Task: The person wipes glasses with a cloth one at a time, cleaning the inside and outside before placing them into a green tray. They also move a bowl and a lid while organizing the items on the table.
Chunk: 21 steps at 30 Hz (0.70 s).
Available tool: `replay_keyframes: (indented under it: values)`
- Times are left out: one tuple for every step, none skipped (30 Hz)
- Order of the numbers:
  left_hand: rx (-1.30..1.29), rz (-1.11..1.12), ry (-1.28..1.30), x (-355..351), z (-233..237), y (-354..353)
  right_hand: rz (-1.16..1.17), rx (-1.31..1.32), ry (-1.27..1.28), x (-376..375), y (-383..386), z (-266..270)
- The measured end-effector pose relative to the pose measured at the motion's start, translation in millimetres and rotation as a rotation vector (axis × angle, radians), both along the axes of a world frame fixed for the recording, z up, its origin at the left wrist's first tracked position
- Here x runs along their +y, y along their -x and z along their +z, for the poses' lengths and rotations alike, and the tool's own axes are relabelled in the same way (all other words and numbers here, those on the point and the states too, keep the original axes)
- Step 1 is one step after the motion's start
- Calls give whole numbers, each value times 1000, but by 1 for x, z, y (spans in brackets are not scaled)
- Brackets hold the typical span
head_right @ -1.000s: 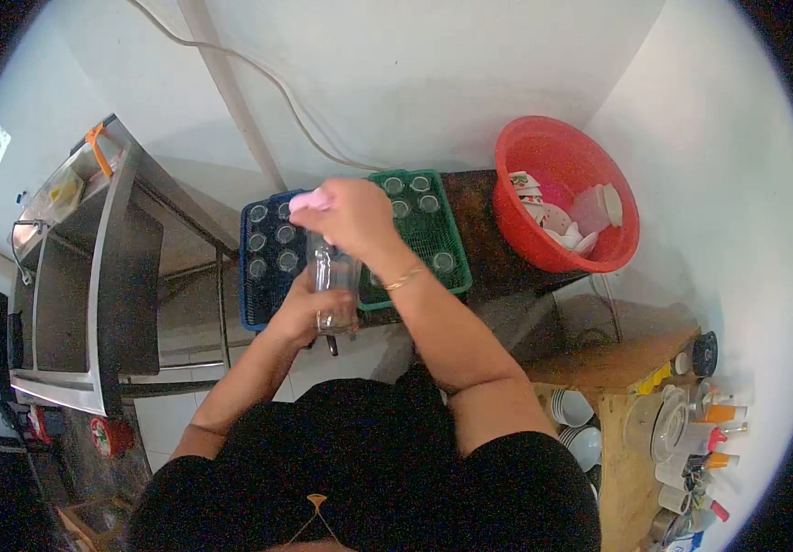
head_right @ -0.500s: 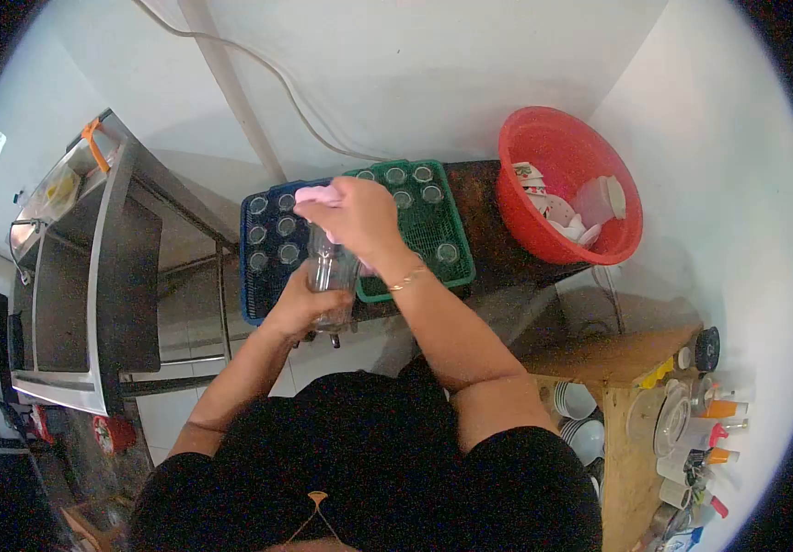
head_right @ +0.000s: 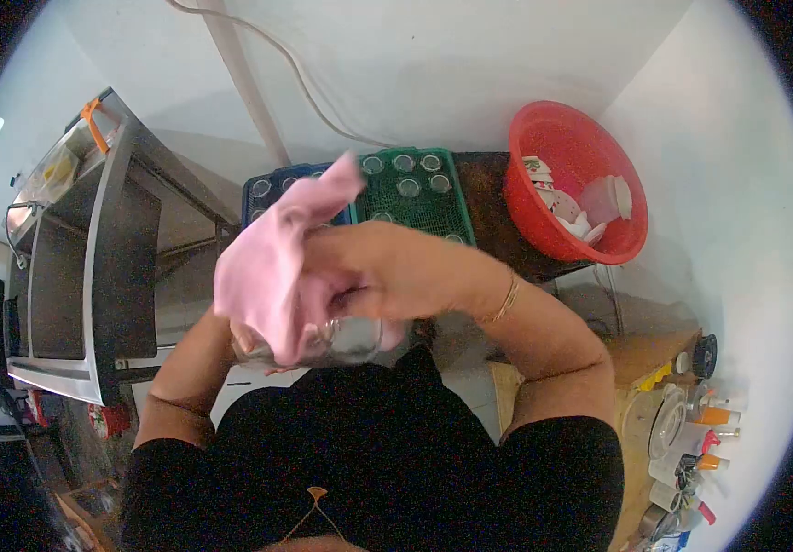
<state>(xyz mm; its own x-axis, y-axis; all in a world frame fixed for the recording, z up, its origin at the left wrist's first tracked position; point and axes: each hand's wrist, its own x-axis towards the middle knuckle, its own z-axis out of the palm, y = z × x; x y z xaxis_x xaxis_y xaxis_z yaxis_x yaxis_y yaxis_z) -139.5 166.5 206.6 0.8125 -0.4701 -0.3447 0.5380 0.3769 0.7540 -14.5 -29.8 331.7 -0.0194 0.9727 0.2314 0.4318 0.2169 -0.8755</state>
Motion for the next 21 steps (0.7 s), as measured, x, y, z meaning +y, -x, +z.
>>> replay_keyframes:
  values:
    - [2, 116, -179, -3, -1, 0, -20, -273, -114, 3, 6, 0]
    - [-45, 50, -199, 0, 0, -2, -22, -273, -112, 3, 10, 6]
    - [-91, -15, -220, 2, 8, -5, 8, -385, -42, 3, 16, 18]
    - [-135, -81, -241, 4, 18, -7, 38, -495, 29, 3, 21, 23]
    - [-180, -146, -262, 6, 29, -9, 26, -553, 12, 4, 24, 19]
    - [-204, -184, -273, 7, 39, -12, 22, -553, 11, 5, 19, 12]
    - [-228, -221, -284, 9, 49, -15, -74, -607, -78, 5, 12, 1]
    - [-443, -161, -434, 8, 59, -16, -169, -660, -165, 6, 3, -8]
    - [-657, -89, -583, 8, 69, -15, -240, -484, 75, 15, -4, -16]
    - [-870, -12, -734, 8, 80, -12, -300, -283, 59, 15, -15, -39]
    - [-754, -194, -1176, 5, 93, -6, -360, -82, 41, 13, -24, -64]
    - [-756, -188, -1178, 2, 89, -5, -356, -87, 40, 17, -26, -81]
    - [-786, -139, -1403, 0, 82, -5, -416, 148, 202, 22, -25, -94]
    - [-810, -91, -1626, -1, 76, -7, -475, 388, 364, 26, -21, -106]
    - [-870, -67, -1790, -2, 74, -10, -477, 388, 361, 27, -11, -118]
    - [-869, -73, -1788, 2, 66, -12, -487, 866, 397, 27, 6, -131]
    - [-1016, -36, -1851, 12, 53, -16, -475, 1344, 422, 28, 20, -138]
    - [-1164, 7, -1911, 21, 42, -20, -416, 1465, 389, 30, 27, -140]
    - [-1312, 57, -1994, 29, 36, -23, -448, 1451, 328, 31, 40, -142]
    - [-1306, 53, -1995, 37, 32, -25, -482, 1440, 267, 30, 50, -143]
    - [-1432, 252, -1941, 45, 31, -29, -480, 1441, 266, 29, 48, -136]
